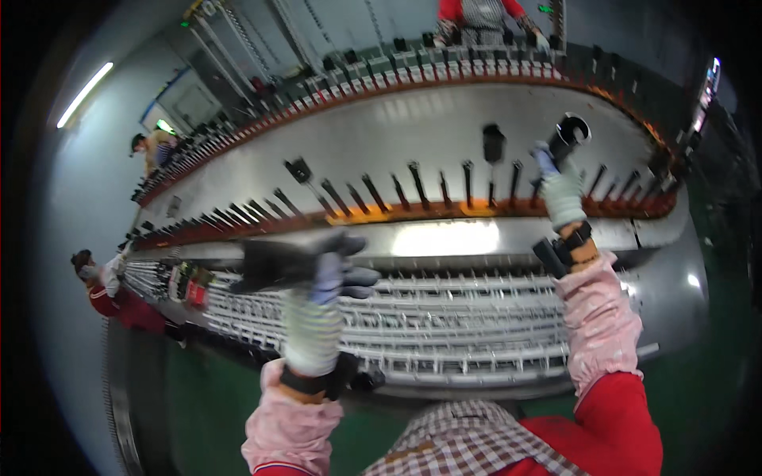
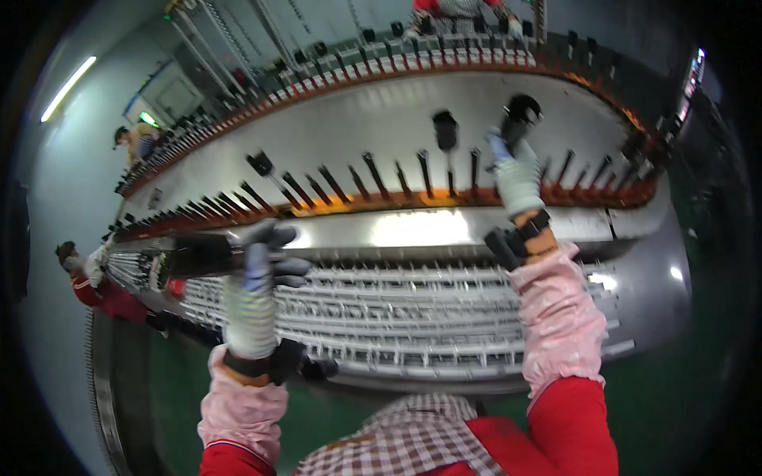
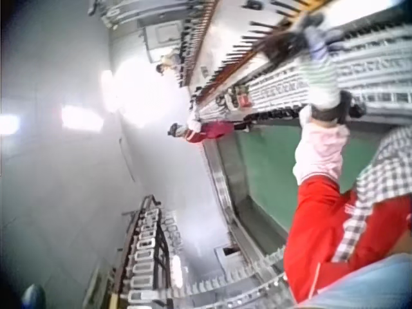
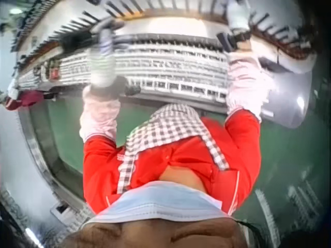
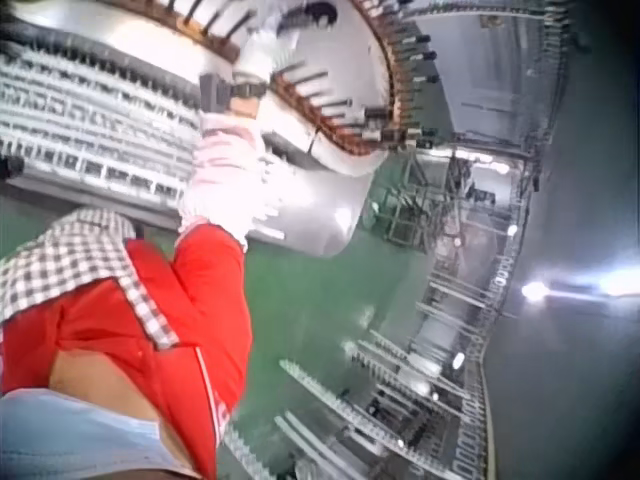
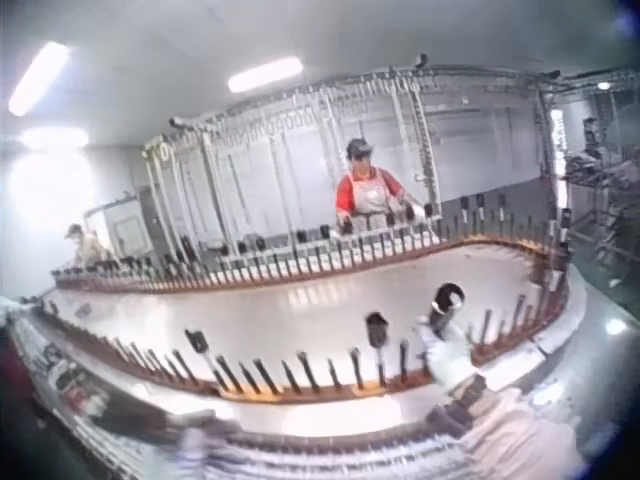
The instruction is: Loading black cylindrical components onto pegs on a rotating oval assembly table and vertical racks.
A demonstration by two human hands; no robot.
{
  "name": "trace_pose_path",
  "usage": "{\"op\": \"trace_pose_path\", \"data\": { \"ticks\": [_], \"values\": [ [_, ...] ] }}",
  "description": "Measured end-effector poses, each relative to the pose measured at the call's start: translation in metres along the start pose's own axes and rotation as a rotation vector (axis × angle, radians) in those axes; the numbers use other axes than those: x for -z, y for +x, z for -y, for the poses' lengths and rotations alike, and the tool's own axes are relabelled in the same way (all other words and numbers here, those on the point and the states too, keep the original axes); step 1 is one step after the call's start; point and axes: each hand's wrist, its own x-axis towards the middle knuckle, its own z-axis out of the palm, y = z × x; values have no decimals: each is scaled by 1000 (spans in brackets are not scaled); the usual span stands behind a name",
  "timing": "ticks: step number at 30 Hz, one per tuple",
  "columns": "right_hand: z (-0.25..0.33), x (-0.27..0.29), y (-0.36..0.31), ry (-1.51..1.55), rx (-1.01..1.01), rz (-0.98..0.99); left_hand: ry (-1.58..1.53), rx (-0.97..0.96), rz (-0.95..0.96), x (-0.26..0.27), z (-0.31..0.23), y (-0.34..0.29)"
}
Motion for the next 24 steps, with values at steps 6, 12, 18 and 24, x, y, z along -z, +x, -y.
{"op": "trace_pose_path", "data": {
  "ticks": [6,12,18,24],
  "values": [
    [43,-19,-156,17,-110,389,31,265,369,31,11,-96],
    [6,-18,-329,530,-396,512,-297,437,389,45,197,-154],
    [-21,-26,-374,304,-327,476,87,297,184,34,234,-143],
    [-21,-46,-357,-496,-343,553,-73,531,211,46,298,-119]
  ]
}}
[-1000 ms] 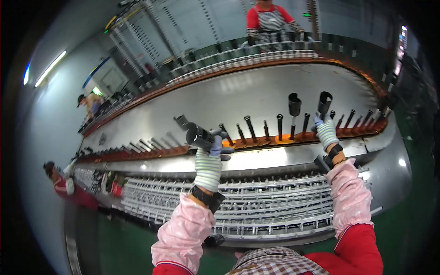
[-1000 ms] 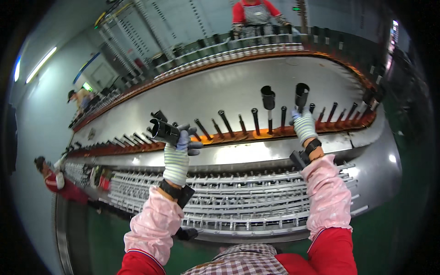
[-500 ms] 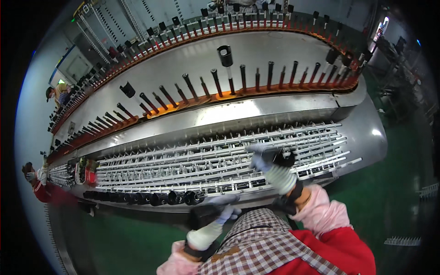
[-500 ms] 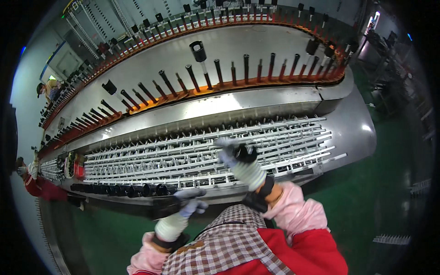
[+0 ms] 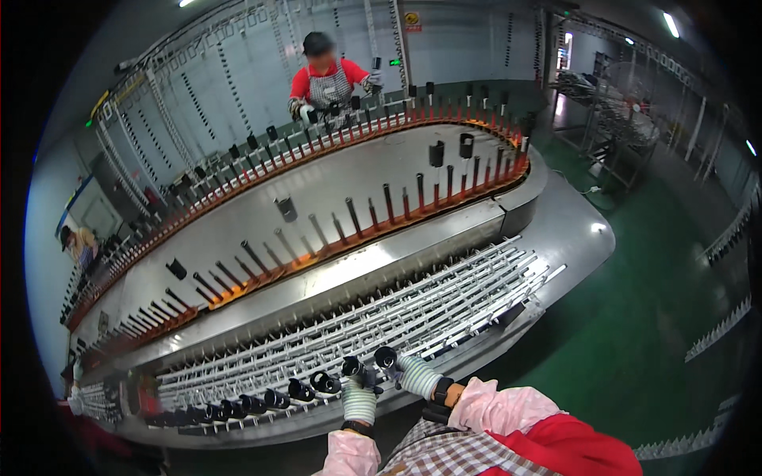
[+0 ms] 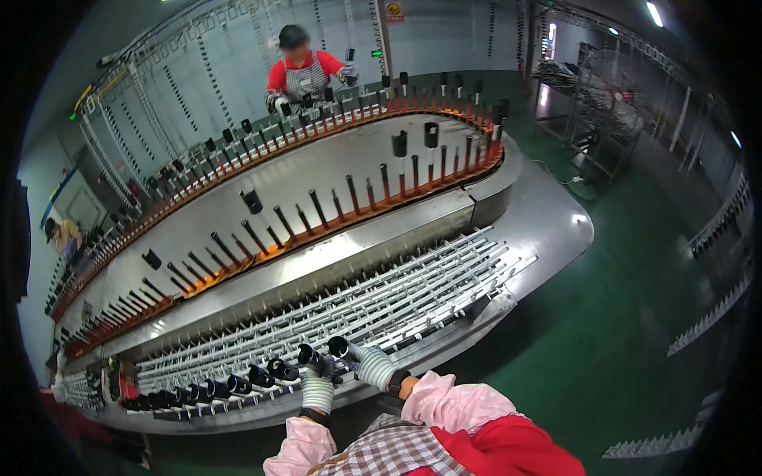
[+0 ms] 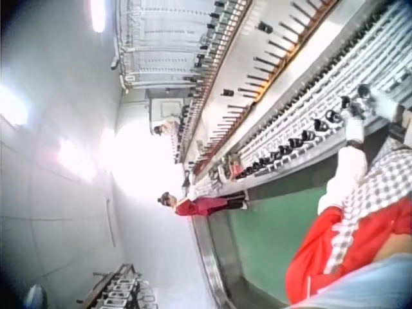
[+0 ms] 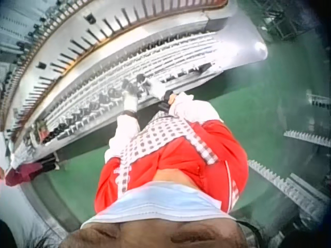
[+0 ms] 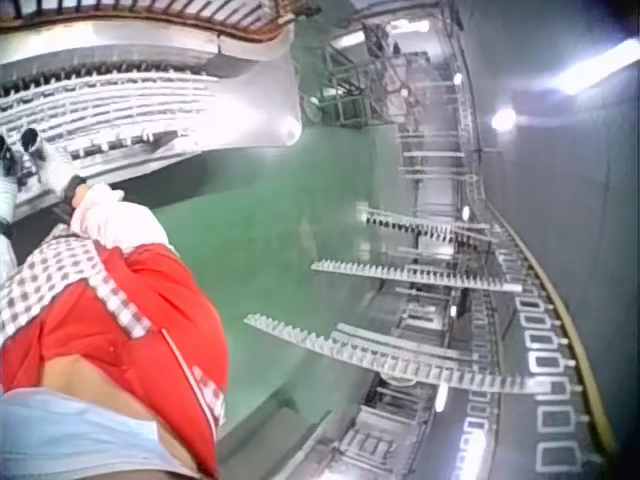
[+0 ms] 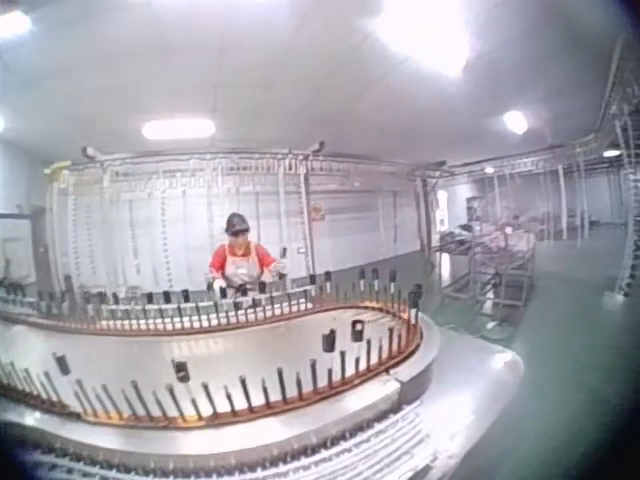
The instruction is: Loading black cylindrical components onto pegs on a rotating oval assembly table and vertical racks.
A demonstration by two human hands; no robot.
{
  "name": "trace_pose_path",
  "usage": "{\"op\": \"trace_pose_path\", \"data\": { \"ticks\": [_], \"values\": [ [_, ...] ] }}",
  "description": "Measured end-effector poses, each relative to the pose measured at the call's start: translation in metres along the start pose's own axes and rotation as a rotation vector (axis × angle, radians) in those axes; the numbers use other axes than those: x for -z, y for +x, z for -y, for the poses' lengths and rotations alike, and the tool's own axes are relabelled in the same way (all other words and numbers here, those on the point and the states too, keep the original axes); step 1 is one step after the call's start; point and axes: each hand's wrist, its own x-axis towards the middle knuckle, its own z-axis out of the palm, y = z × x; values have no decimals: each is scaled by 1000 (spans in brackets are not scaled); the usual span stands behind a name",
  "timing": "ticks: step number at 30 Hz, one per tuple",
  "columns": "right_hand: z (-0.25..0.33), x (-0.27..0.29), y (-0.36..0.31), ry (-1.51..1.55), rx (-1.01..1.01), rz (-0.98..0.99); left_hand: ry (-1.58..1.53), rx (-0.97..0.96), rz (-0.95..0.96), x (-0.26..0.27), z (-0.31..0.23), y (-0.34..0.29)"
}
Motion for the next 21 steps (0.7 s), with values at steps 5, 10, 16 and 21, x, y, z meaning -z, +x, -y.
{"op": "trace_pose_path", "data": {
  "ticks": [5,10,16,21],
  "values": [
    [1,8,8,-44,65,6,493,-190,-22,11,-9,-14],
    [25,36,3,-104,16,113,680,58,330,-7,-112,-100],
    [-25,24,10,163,161,156,567,-117,826,-119,-276,-96],
    [19,135,-3,166,387,529,866,-384,600,-256,-312,27]
  ]
}}
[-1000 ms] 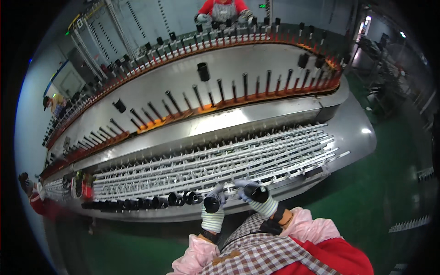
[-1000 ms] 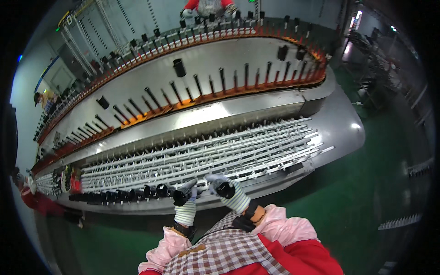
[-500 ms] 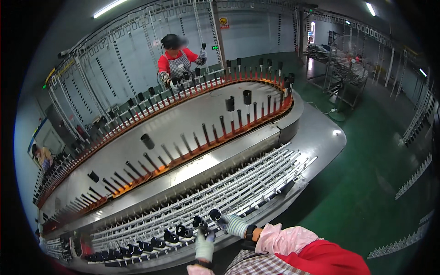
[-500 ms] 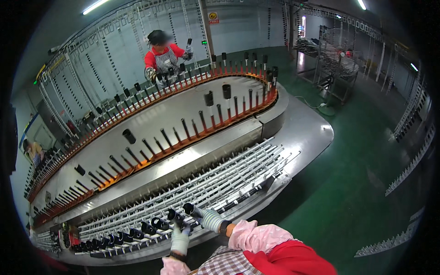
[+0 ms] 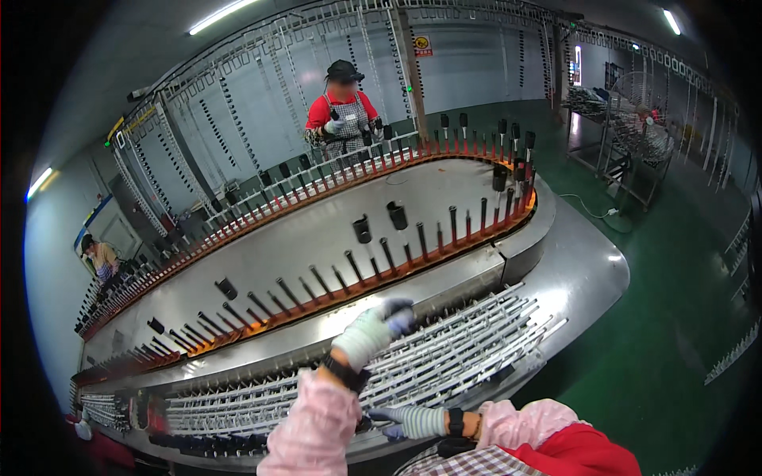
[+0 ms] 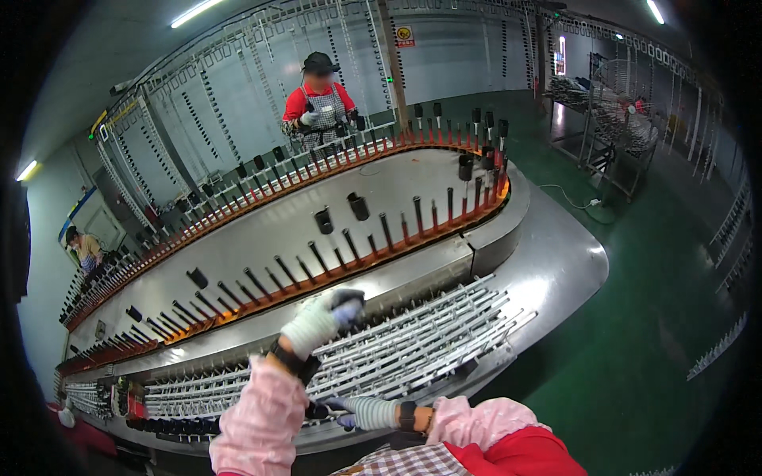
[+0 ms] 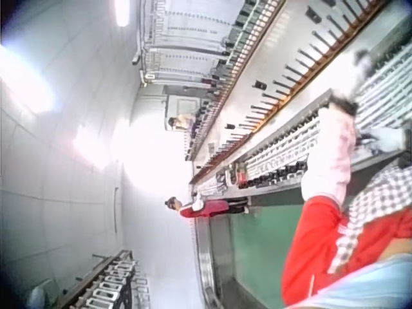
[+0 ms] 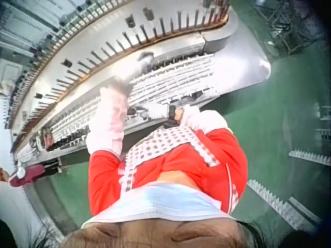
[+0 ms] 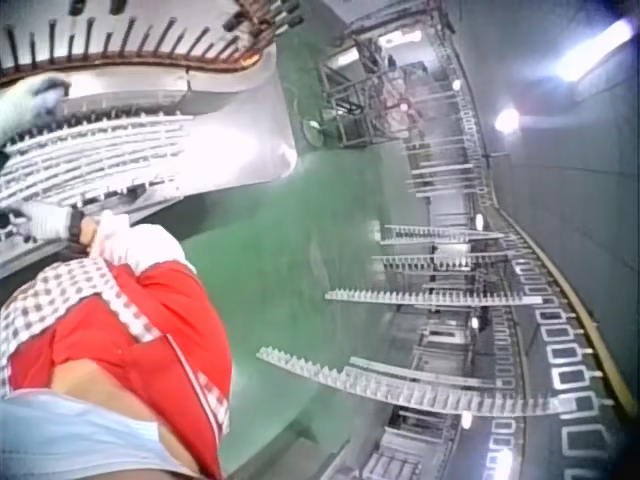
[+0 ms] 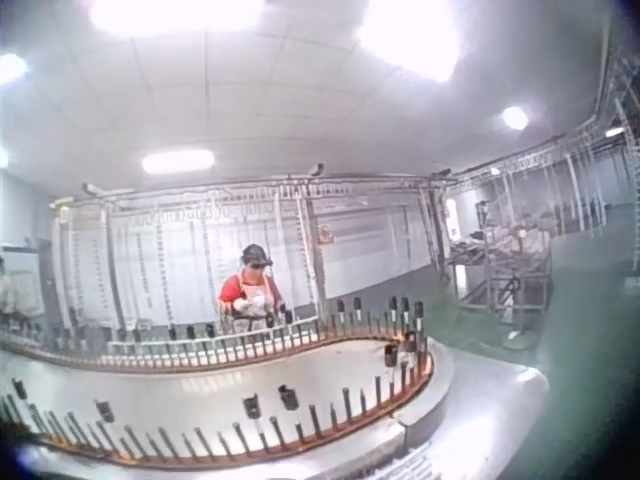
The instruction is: Loading black cylindrical components onto pegs on a rotating oval assembly table and vertical racks.
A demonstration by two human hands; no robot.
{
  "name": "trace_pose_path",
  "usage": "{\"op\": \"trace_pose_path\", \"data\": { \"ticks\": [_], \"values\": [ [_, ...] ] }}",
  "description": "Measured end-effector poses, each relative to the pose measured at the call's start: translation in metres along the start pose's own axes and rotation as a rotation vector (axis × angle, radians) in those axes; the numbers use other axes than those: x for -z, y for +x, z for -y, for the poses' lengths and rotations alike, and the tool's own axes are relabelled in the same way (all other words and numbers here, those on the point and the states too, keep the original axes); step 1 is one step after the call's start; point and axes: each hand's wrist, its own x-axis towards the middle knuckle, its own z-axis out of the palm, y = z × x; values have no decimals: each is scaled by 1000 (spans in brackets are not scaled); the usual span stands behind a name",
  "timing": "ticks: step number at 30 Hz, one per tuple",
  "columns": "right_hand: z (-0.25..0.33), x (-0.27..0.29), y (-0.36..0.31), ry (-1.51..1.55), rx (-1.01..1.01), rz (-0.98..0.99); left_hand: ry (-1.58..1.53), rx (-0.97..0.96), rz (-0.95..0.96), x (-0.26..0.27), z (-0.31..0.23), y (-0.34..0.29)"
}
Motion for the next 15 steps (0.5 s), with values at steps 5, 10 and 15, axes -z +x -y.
{"op": "trace_pose_path", "data": {
  "ticks": [5,10,15],
  "values": [
    [-18,119,-54,90,-37,-272,-56,158,-570,-13,158,210],
    [-40,264,-85,-2,-27,-655,-138,388,-949,47,266,244],
    [-78,397,-123,-212,-218,-1052,-491,12,-1047,27,130,247]
  ]
}}
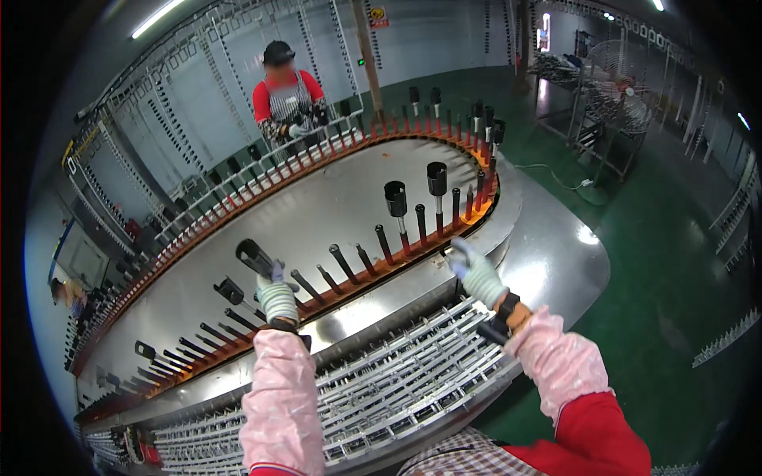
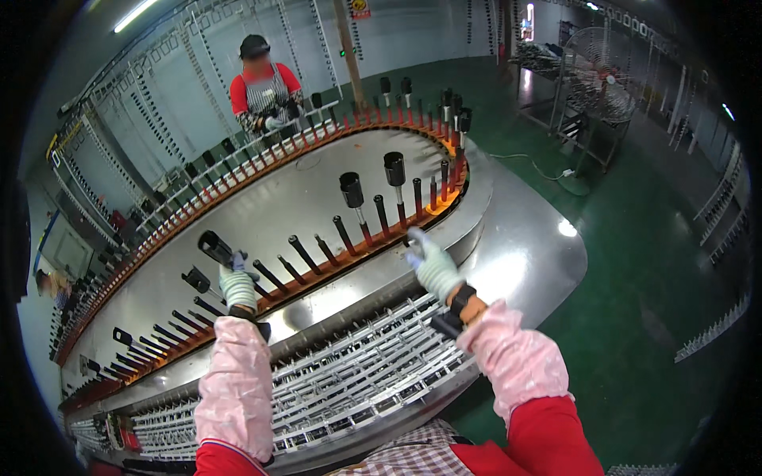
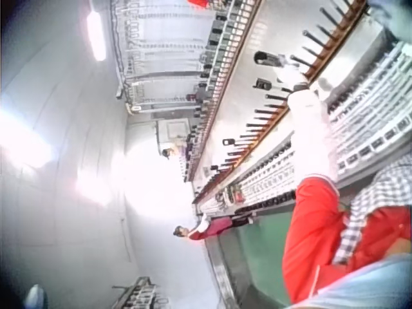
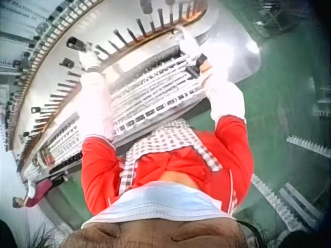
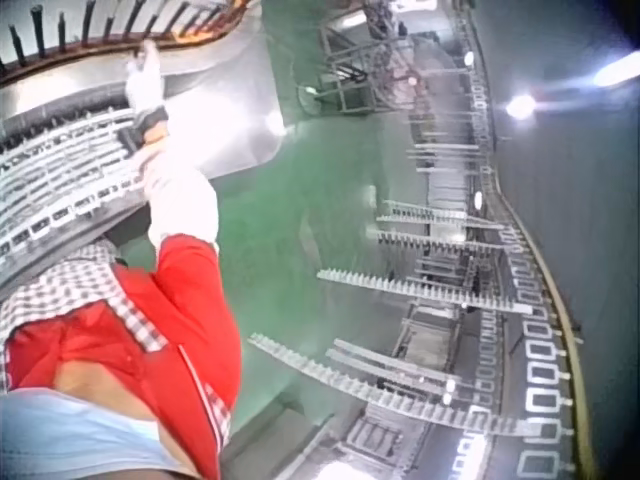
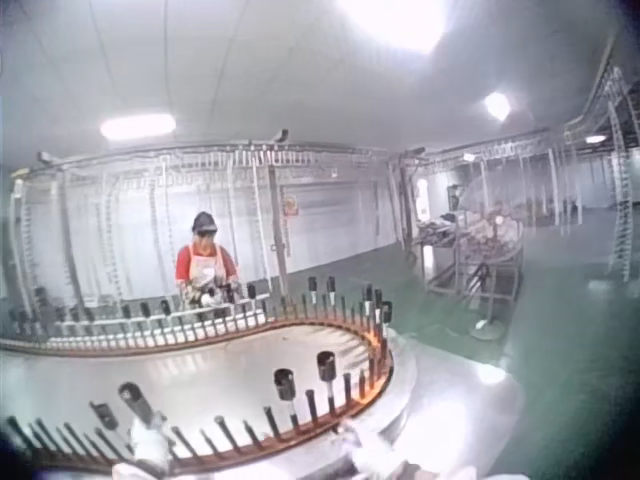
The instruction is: Loading black cylindrical components onto pegs on a rotating oval assembly table and vertical racks.
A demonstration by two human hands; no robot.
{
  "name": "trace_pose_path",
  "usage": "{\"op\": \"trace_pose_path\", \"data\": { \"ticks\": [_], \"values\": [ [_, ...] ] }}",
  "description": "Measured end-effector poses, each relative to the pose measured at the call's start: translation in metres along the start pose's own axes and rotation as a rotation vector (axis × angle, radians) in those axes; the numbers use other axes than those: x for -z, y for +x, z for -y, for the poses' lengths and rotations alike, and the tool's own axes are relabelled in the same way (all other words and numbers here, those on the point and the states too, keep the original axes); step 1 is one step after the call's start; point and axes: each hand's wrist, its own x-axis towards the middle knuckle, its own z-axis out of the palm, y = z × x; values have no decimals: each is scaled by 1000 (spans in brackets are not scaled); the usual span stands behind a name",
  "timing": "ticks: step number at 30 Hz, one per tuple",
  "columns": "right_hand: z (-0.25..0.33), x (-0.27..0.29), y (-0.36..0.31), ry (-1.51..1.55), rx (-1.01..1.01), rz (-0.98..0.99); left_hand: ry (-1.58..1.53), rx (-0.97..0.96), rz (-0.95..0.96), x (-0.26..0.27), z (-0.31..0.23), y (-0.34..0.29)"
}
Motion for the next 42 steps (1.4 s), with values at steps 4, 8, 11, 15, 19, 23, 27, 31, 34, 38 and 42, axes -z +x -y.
{"op": "trace_pose_path", "data": {
  "ticks": [4,8,11,15,19,23,27,31,34,38,42],
  "values": [
    [-37,-27,77,-36,153,-187,-17,18,65,30,-52,-43],
    [-21,-60,110,14,-19,-88,-38,89,124,62,-94,-122],
    [-3,-61,126,-146,32,-185,111,205,174,93,-145,-185],
    [90,-85,62,483,166,-104,53,146,311,150,-131,-248],
    [118,-141,-78,583,133,270,70,383,371,198,-105,-330],
    [77,-195,-244,953,-197,580,-57,499,337,236,1,-373],
    [80,-213,-324,838,-112,583,90,204,260,261,64,-380],
    [62,-247,-327,264,273,415,-101,439,184,264,85,-377],
    [38,-259,-318,322,-257,529,-73,462,294,244,62,-363],
    [40,-258,-308,174,-166,612,-65,506,278,245,81,-358],
    [81,-242,-313,-28,-71,612,-178,525,272,257,107,-354]
  ]
}}
